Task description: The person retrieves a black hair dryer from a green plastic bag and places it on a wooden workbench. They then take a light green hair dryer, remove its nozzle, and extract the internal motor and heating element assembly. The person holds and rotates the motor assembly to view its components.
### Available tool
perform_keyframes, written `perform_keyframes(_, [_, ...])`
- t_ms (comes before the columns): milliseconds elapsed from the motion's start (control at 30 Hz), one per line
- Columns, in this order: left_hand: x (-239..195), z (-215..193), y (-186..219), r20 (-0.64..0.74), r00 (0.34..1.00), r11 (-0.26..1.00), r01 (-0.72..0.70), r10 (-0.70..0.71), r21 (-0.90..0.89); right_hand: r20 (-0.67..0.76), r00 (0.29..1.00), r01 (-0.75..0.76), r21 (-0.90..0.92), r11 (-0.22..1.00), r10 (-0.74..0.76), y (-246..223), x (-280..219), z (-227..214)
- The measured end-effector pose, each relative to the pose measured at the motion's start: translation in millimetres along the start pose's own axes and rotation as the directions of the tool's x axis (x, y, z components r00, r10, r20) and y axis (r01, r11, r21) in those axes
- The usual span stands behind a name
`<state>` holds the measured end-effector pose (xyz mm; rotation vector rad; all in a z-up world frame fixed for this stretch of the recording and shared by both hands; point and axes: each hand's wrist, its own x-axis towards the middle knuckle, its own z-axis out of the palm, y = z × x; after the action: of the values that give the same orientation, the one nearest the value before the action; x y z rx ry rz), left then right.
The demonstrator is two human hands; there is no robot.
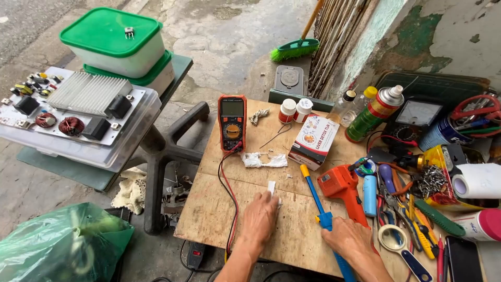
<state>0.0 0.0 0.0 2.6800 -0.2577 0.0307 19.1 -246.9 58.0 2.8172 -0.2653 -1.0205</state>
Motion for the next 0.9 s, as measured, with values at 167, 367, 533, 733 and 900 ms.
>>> perform_keyframes(167, [14.0, -26.2, 0.5, -0.012, 0.971, 0.876, 0.209, -0.238, -0.436, -0.063, 0.998, -0.009, 0.050, 0.999, 0.012, -7.9, -31.2, -41.8])
perform_keyframes(367, [77.1, -86.9, -5.1, -0.121, 0.764, 0.627, 0.415, -0.633, -0.659, -0.382, 0.890, 0.384, 0.332, 0.862, -0.250, -48.1, 3.3, -28.7])
perform_keyframes(533, [107.3, -92.5, 17.5, 0.439, 0.605, -0.110, 0.502, -0.664, -0.858, -0.595, 0.708, 0.631, 0.292, 0.719, -0.380, -97.7, 67.2, -7.6])
perform_keyframes(733, [141.7, 10.8, -39.3, -0.283, 0.936, 0.977, 0.184, -0.207, -0.107, -0.587, 0.691, 0.675, 0.314, 0.668, -0.422, -100.7, 63.9, 1.5])
perform_keyframes(900, [156.0, 2.7, -33.5, -0.111, 0.980, 0.978, 0.146, -0.164, -0.151, -0.452, 0.887, 0.405, 0.663, 0.630, -0.095, -73.8, 46.7, -1.6])
